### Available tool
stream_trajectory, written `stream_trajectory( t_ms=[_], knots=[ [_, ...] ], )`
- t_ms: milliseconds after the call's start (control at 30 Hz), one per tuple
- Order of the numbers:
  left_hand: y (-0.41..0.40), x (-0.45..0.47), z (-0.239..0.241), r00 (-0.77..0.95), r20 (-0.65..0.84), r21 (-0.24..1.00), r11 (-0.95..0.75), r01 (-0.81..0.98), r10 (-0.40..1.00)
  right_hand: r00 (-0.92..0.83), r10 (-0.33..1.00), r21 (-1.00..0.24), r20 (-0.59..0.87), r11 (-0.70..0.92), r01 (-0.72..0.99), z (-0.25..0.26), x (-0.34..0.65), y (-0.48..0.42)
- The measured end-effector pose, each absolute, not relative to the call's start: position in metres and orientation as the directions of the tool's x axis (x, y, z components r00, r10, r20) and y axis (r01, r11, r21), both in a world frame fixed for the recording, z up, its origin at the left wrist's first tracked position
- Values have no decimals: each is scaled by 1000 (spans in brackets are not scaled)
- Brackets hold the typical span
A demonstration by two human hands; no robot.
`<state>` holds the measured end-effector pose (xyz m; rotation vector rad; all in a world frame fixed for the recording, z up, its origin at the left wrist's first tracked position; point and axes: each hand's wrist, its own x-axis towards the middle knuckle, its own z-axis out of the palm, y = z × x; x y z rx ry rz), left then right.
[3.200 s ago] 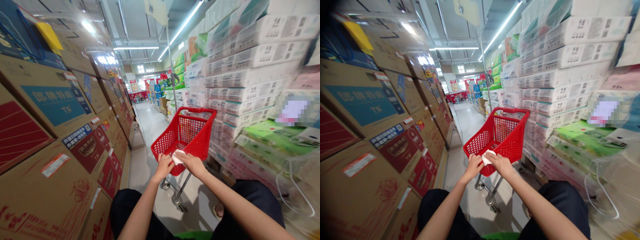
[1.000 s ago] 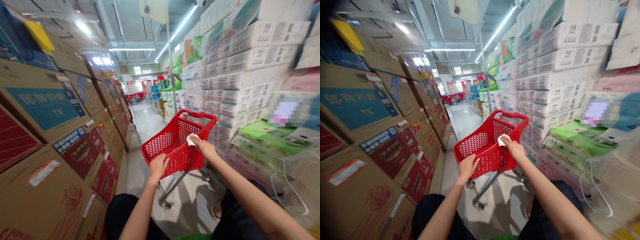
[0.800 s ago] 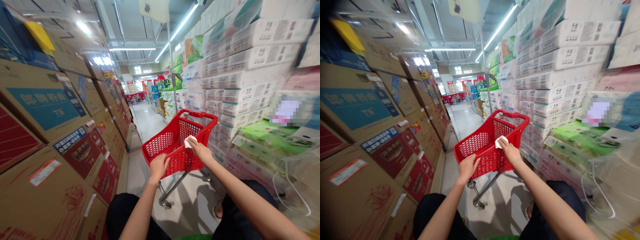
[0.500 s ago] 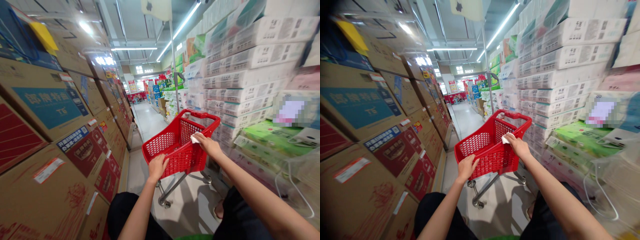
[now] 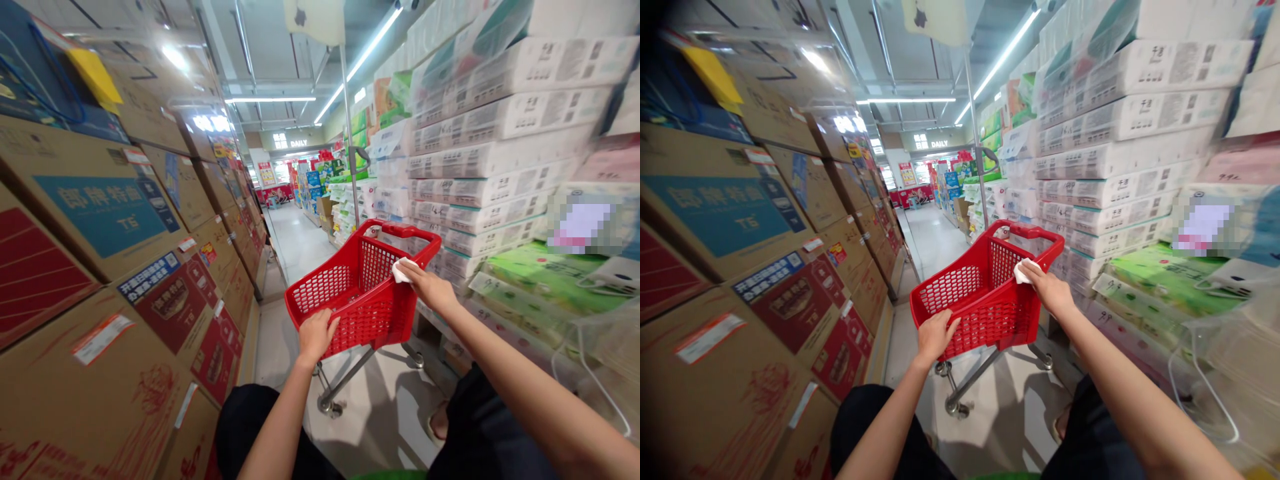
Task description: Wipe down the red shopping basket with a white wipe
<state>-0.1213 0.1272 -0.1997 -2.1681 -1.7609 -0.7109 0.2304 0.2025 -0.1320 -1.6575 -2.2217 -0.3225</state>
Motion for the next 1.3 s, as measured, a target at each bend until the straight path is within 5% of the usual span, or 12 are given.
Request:
stream_trajectory(
  t_ms=[167,500,767,1033,1300],
  knots=[
    [128,-116,-199,139,520,95,-219,971,843,-194,887,-68,420,244,967,-147,198,194],
    [120,-118,-198,139,515,74,-205,976,846,-447,824,-7,350,479,878,-168,143,156],
    [116,-111,-195,124,504,66,-181,981,855,-260,885,-60,385,305,950,-149,186,175],
    [117,-99,-194,93,457,63,-136,989,885,-476,805,-185,355,560,808,-176,91,126],
    [111,-103,-199,124,484,53,-171,984,866,-521,782,-123,342,587,800,-167,106,127]
  ],
)
